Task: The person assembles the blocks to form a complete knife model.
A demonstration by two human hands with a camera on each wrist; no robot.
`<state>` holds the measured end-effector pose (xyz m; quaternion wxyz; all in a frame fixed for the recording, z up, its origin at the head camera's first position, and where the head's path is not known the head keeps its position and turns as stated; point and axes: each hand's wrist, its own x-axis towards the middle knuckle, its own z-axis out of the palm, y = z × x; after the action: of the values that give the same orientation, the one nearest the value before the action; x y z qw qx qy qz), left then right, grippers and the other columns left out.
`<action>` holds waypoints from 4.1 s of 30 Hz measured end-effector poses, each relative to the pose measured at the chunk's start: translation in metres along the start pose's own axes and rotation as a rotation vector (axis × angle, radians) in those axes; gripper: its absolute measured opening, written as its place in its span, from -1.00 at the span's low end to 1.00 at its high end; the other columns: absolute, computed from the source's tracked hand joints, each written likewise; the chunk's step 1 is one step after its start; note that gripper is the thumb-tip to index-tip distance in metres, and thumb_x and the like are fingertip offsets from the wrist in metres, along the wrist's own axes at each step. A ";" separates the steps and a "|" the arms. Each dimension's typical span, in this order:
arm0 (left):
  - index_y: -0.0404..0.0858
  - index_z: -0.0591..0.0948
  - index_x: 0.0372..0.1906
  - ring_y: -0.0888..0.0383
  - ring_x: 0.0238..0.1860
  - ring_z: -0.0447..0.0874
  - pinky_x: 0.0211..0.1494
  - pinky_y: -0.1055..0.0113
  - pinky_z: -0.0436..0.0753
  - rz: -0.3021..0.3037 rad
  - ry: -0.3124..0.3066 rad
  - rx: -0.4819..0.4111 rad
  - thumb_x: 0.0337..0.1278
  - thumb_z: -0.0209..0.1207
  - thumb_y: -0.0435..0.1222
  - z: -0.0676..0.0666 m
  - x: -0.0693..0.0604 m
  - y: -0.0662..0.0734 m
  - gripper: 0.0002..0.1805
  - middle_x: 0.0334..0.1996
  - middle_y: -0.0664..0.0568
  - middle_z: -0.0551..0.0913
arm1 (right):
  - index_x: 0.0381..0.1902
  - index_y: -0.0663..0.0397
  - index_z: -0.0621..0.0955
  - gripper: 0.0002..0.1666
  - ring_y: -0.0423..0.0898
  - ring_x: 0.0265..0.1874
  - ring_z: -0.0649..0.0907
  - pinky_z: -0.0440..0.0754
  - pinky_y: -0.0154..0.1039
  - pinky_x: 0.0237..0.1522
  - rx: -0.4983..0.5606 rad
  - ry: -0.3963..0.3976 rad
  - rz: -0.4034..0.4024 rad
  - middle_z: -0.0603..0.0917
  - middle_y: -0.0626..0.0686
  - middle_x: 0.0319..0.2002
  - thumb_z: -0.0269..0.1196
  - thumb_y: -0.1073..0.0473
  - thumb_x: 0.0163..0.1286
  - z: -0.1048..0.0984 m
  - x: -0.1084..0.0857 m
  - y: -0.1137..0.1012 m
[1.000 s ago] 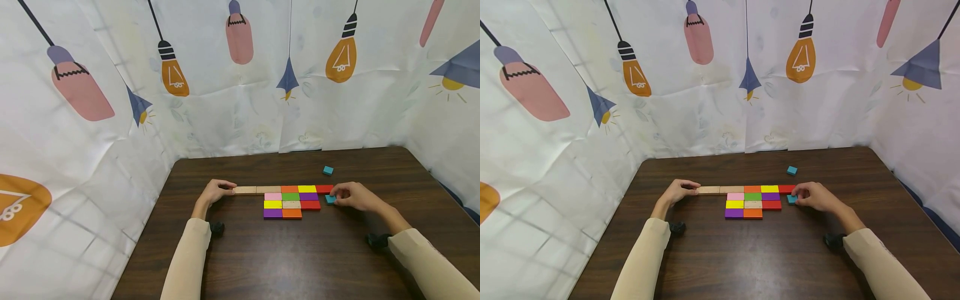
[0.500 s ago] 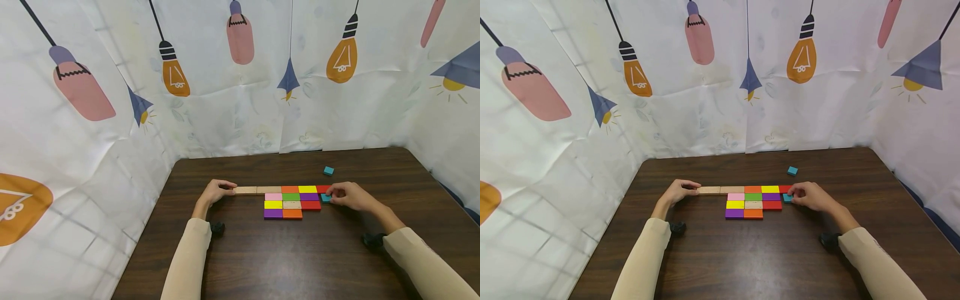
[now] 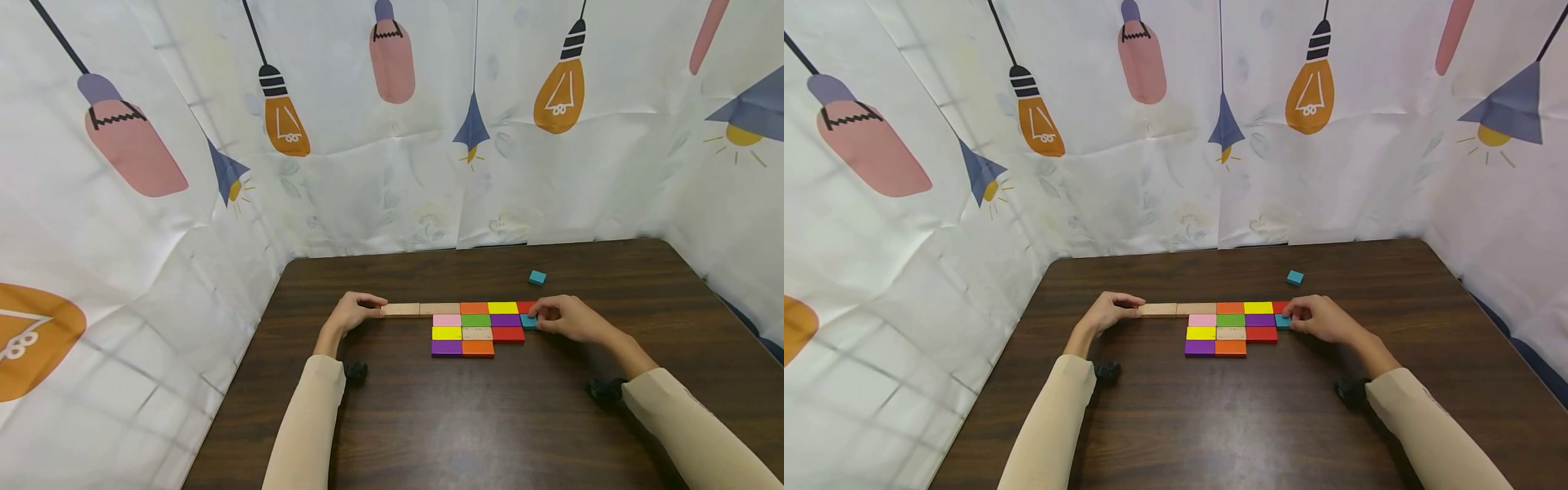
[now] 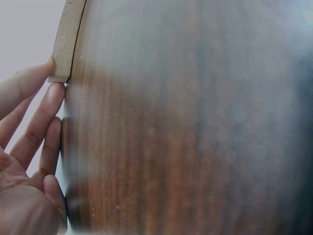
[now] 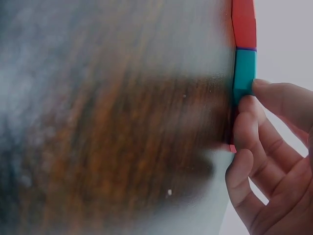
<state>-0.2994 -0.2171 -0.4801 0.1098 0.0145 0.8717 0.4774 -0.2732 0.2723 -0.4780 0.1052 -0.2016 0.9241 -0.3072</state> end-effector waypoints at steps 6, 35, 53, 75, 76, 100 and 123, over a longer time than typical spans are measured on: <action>-0.05 0.81 0.00 -0.11 0.29 0.52 0.44 -0.18 0.42 -0.015 -0.001 -0.012 0.18 0.45 -0.24 0.000 0.000 0.000 -0.73 0.14 -0.01 0.70 | -0.04 0.05 0.70 -0.80 -0.11 -0.37 0.52 0.52 -0.33 -0.36 0.003 -0.003 -0.013 0.60 -0.08 -0.37 0.37 0.21 0.39 0.000 0.001 0.000; -0.05 0.81 0.00 -0.12 0.30 0.53 0.44 -0.21 0.41 -0.011 0.004 -0.008 0.18 0.44 -0.23 -0.001 -0.001 0.000 -0.73 0.16 -0.02 0.70 | 0.19 0.26 0.58 -0.56 -0.13 -0.40 0.61 0.64 -0.27 -0.38 0.150 0.138 0.052 0.66 0.16 -0.20 0.34 0.16 0.45 -0.040 0.024 0.026; -0.04 0.82 -0.02 -0.08 0.23 0.57 0.39 -0.16 0.46 -0.002 0.005 0.002 0.17 0.45 -0.21 -0.001 0.000 0.000 -0.74 0.09 0.00 0.73 | 0.31 0.28 0.49 -0.41 -0.03 -0.28 0.61 0.63 -0.22 -0.28 0.126 0.073 0.195 0.59 0.35 0.04 0.34 0.09 0.45 -0.042 0.059 0.049; -0.05 0.82 -0.02 -0.08 0.22 0.57 0.41 -0.17 0.45 0.002 0.011 0.008 0.18 0.45 -0.22 -0.001 -0.001 0.000 -0.75 0.05 -0.01 0.74 | 0.19 0.23 0.62 -0.56 -0.02 -0.32 0.62 0.55 -0.22 -0.35 0.025 0.105 0.158 0.65 0.23 -0.11 0.33 0.16 0.43 -0.042 0.056 0.041; -0.05 0.82 -0.02 -0.08 0.23 0.57 0.41 -0.17 0.45 0.001 0.010 0.009 0.18 0.45 -0.22 -0.001 -0.001 0.000 -0.75 0.06 0.00 0.74 | 0.19 0.22 0.62 -0.56 -0.01 -0.32 0.61 0.55 -0.22 -0.35 0.025 0.107 0.151 0.65 0.22 -0.12 0.34 0.15 0.43 -0.042 0.054 0.038; -0.04 0.82 -0.02 -0.08 0.23 0.57 0.38 -0.13 0.48 0.005 0.006 0.006 0.18 0.45 -0.23 0.001 0.001 -0.001 -0.74 0.09 0.00 0.73 | 0.06 0.14 0.72 -0.58 -0.22 -0.38 0.55 0.61 -0.38 -0.35 0.013 0.125 -0.063 0.65 -0.07 -0.33 0.49 0.13 0.27 -0.016 -0.023 -0.016; 0.00 0.82 -0.03 -0.05 0.16 0.60 0.40 -0.14 0.47 -0.009 0.012 0.005 0.15 0.46 -0.21 0.001 0.001 -0.001 -0.74 0.05 0.03 0.73 | -0.08 -0.01 0.71 -0.71 -0.29 -0.47 0.48 0.51 -0.38 -0.43 0.018 -0.040 -0.085 0.54 -0.16 -0.43 0.49 0.10 0.27 0.026 -0.037 -0.043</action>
<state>-0.3004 -0.2173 -0.4817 0.1068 0.0080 0.8734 0.4750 -0.2186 0.2429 -0.4696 0.1125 -0.2460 0.9095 -0.3157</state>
